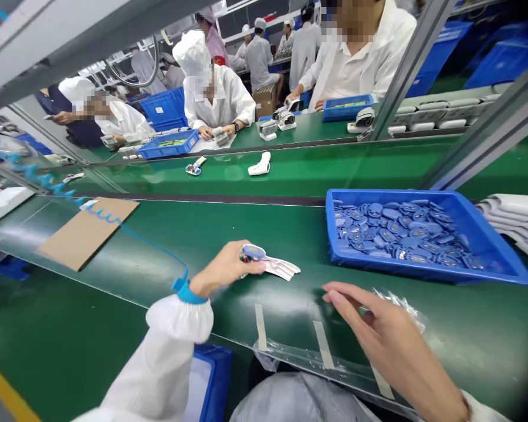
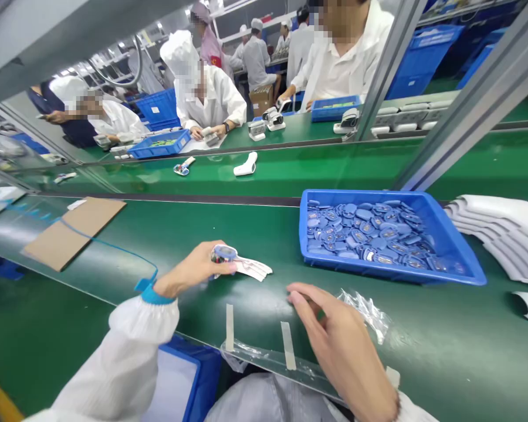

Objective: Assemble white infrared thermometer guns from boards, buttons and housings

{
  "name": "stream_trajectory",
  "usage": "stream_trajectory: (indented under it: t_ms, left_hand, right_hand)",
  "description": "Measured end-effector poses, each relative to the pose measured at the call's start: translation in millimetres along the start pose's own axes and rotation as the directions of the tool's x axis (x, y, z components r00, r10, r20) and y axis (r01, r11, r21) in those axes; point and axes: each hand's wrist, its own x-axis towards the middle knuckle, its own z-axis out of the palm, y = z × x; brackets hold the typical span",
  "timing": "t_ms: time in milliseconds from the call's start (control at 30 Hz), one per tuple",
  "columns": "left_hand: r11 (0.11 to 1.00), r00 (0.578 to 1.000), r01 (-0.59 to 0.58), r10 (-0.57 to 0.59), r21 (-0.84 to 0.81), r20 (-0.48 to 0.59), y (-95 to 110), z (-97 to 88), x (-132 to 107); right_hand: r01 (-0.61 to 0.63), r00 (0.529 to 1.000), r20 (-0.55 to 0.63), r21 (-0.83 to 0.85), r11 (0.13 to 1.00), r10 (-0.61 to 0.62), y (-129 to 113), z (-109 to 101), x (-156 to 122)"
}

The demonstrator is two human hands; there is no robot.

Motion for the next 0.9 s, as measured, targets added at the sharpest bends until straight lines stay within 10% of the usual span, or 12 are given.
stream_trajectory:
  t_ms: [267, 633, 767, 900]
  left_hand:
    - [0.952, 0.948, -0.303, 0.296, -0.040, -0.118, 32, 86.9, -41]
    - [0.810, 0.871, -0.334, 0.461, 0.482, -0.169, 46, 114.2, -44]
    - [0.978, 0.962, -0.205, 0.193, -0.043, -0.195, 42, 107.9, -39]
    - [0.850, 0.999, 0.039, -0.025, -0.526, 0.034, 34, 107.1, -38]
  right_hand:
    - [0.233, 0.972, -0.014, -0.060, 0.971, -0.234, -35, -2, 6]
    - [0.329, 0.864, -0.130, -0.587, 0.740, -0.487, -48, -37, -40]
    - [0.120, 0.940, -0.189, -0.595, 0.794, -0.284, 1, -45, -32]
    - [-0.015, 0.967, -0.227, -0.501, 0.865, -0.115, 79, -45, -32]
